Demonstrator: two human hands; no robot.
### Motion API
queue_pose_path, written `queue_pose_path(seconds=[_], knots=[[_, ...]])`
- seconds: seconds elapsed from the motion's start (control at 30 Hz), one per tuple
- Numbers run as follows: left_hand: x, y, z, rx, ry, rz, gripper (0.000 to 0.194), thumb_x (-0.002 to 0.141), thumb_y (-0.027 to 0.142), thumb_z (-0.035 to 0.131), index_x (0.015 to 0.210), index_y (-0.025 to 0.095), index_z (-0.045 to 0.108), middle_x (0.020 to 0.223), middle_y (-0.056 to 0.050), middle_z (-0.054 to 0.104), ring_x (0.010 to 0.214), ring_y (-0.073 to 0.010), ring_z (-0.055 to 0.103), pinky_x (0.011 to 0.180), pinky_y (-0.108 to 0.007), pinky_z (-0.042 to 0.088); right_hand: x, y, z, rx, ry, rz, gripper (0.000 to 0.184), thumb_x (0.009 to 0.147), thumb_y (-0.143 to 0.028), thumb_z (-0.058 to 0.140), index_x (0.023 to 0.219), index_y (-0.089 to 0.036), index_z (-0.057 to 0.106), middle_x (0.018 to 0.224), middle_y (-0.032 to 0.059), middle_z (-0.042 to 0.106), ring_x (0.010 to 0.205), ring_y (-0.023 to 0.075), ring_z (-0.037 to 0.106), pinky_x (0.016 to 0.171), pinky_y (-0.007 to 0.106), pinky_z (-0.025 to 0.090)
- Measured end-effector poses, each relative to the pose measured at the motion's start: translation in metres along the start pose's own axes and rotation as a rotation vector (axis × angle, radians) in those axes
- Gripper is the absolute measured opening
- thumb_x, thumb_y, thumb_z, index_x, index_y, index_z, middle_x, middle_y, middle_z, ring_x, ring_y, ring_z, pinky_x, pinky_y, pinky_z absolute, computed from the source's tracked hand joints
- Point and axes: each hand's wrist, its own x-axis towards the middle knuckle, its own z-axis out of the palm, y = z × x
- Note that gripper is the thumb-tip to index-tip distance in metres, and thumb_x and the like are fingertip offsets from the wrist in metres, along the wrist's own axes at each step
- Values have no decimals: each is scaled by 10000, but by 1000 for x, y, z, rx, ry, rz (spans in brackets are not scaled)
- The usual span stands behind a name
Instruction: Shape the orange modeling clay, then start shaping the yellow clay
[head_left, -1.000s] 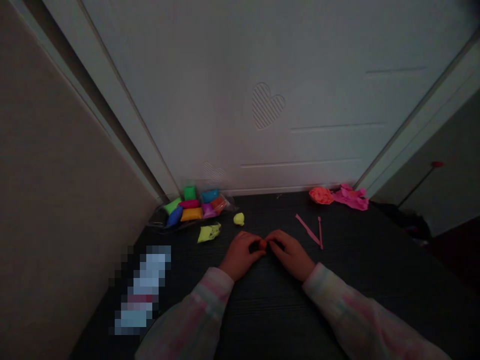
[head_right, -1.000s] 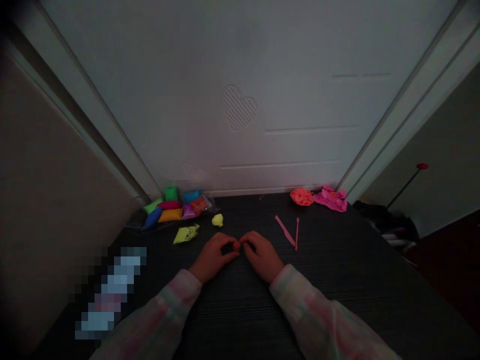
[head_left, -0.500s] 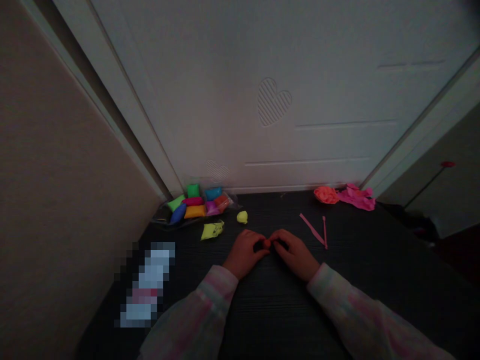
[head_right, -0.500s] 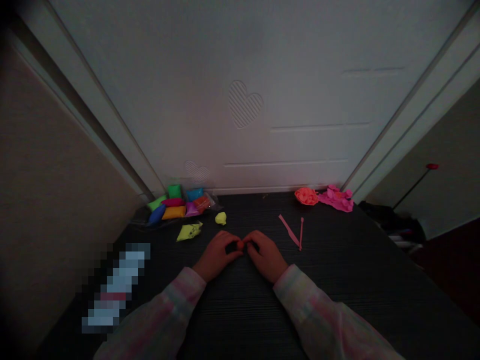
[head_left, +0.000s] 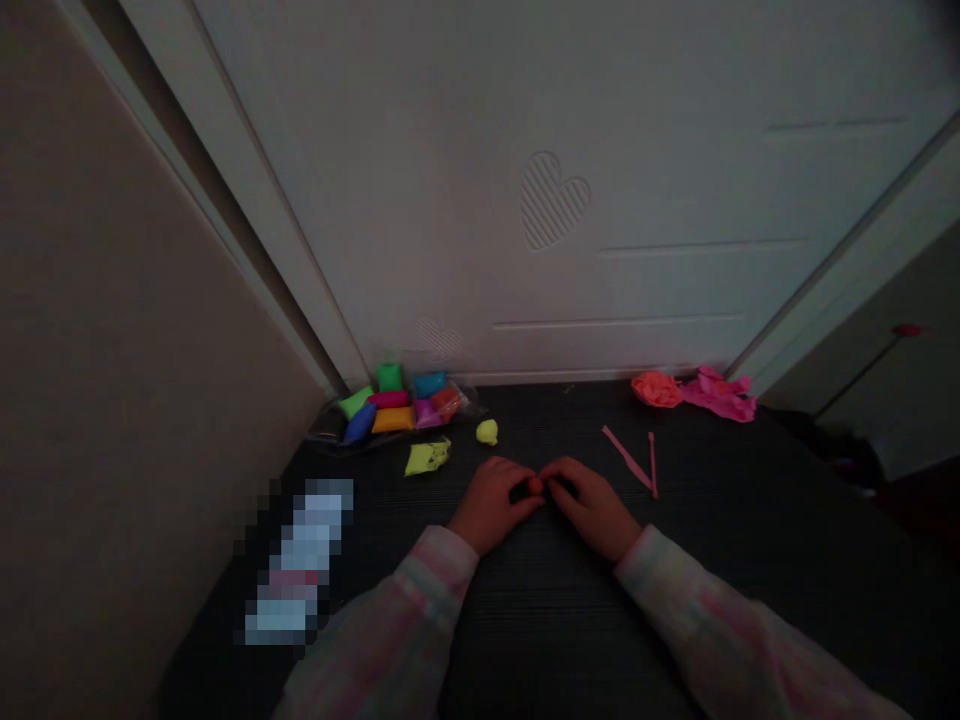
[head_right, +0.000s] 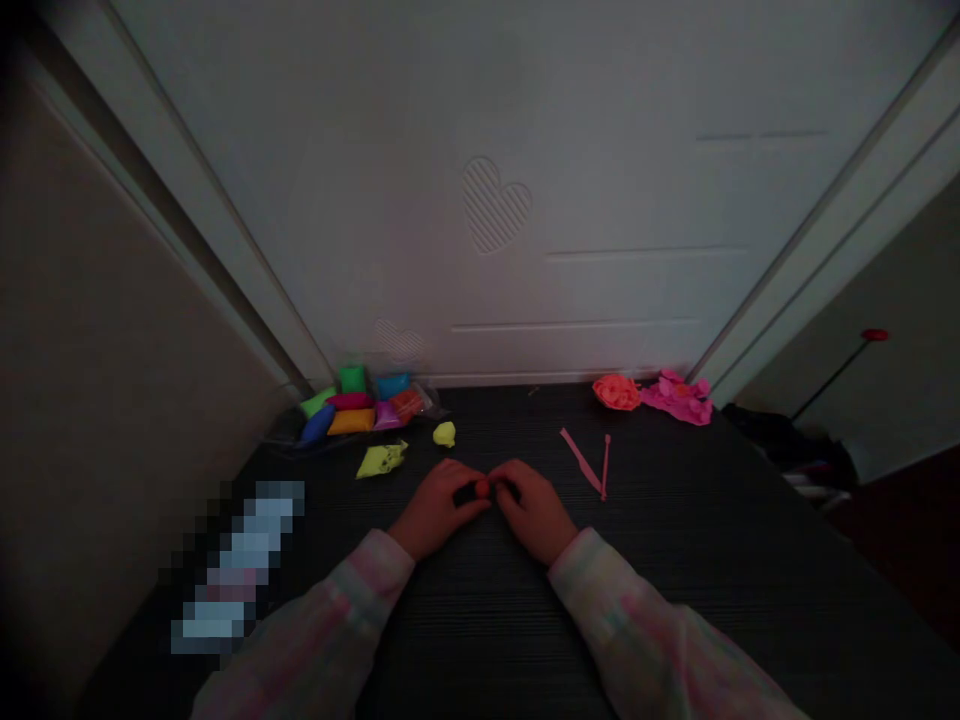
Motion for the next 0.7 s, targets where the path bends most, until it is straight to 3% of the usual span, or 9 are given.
queue_pose_path(seconds=[0.37,0.7], knots=[[0,0,-1,-24,-3,8,118,685,282,583,758,191,569,808,0,601,837,-152,476,776,-294,354,0,2,1,72,70,105,233,748,-208,427,964,-174,505,870,47,589,817,150,557,766,314,436],[0,-1,0,20,3,42,123,659,194,580,776,187,541,827,-3,588,858,-154,465,787,-298,350,-1,6,2,67,71,88,237,754,-226,425,973,-181,505,881,46,587,825,149,556,765,312,436]])
